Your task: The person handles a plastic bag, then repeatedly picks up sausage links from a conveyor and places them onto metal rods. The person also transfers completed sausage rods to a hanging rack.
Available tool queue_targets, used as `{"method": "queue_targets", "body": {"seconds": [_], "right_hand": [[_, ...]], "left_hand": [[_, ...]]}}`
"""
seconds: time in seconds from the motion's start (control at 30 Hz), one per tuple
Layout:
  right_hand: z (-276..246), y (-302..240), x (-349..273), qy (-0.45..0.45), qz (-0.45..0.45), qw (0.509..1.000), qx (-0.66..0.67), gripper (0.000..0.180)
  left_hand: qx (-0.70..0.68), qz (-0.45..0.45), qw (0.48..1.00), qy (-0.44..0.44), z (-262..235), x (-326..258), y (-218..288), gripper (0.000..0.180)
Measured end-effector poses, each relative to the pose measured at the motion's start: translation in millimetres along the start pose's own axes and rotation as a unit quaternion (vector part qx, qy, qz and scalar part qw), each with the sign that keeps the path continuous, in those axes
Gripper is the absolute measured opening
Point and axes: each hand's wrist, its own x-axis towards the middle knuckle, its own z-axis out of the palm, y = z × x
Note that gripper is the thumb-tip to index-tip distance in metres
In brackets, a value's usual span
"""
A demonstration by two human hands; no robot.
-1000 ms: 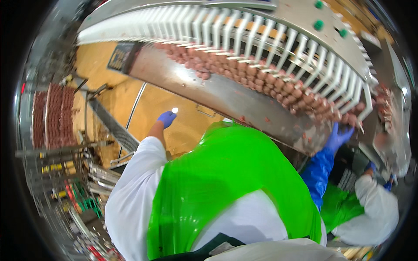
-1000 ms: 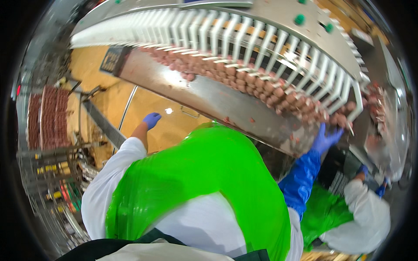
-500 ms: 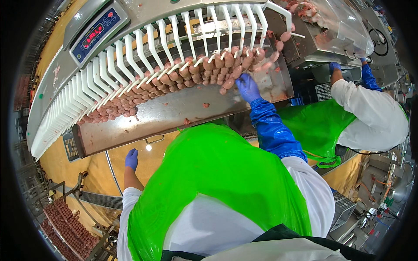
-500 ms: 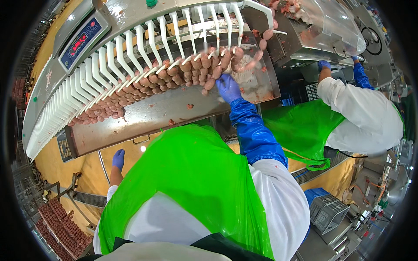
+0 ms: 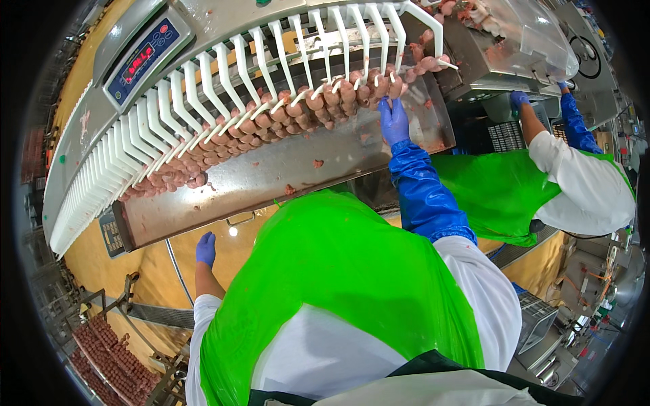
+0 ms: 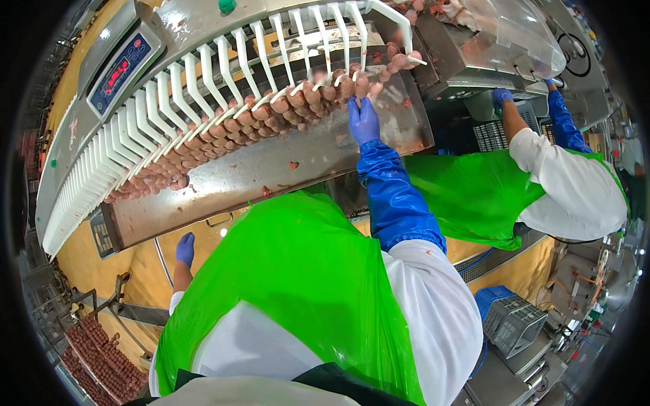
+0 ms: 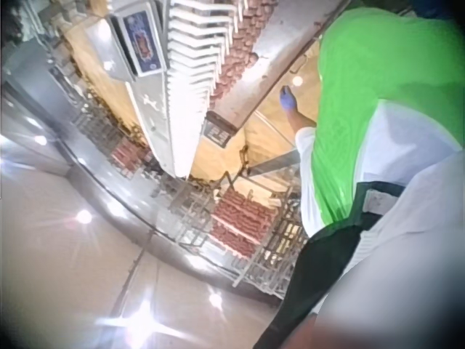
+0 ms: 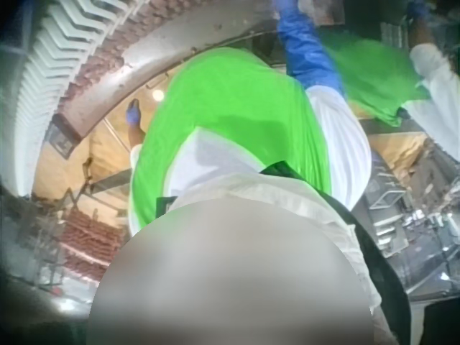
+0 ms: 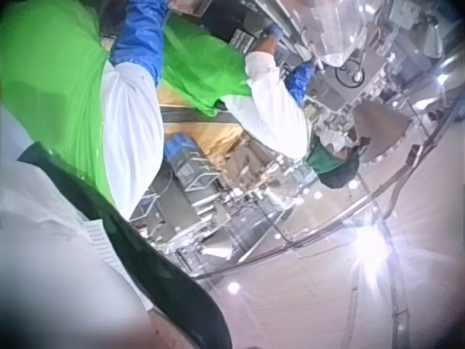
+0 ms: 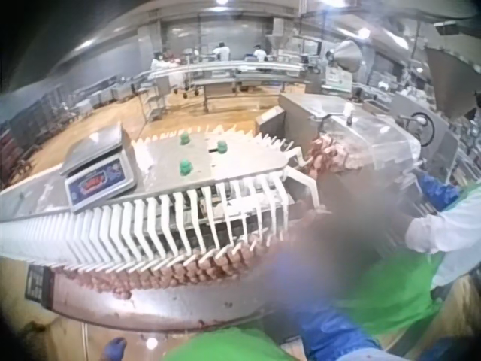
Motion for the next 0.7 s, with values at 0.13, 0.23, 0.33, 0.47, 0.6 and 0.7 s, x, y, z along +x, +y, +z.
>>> {"method": "queue_targets", "body": {"seconds": [0.13, 0.23, 0.33, 0.47, 0.6, 0.7], "right_hand": [[-13.3, 27.3, -0.9, -0.037, -0.011, 0.985, -0.167, 0.032], [-20.4, 56.1, -7.0, -0.070, -0.017, 0.977, -0.199, 0.031], [-35.7, 68.1, -3.1, -0.027, 0.039, 0.985, -0.165, 0.032], [-42.2, -5.3, 19.4, 0.104, -0.085, 0.990, -0.050, 0.029], [-25.5, 3.9, 33.4, -0.012, -0.054, 0.992, 0.112, 0.025], [-11.0, 27.1, 28.5, -0.103, 0.007, 0.985, 0.139, 0.025]], "left_hand": [[-0.002, -0.020, 1.000, 0.002, 1.6, -8.9, 5.2, 0.046], [0.006, -0.036, 0.999, -0.001, 5.1, -16.1, -9.3, 0.045], [0.014, -0.050, 0.999, -0.001, 7.9, -18.6, -24.8, 0.044], [-0.012, -0.067, 0.998, -0.002, 13.1, -22.9, -33.4, 0.044], [-0.002, -0.060, 0.998, -0.008, 10.6, -11.2, -8.4, 0.044], [-0.010, -0.034, 0.999, -0.002, 12.5, 5.0, 0.8, 0.044]]}}
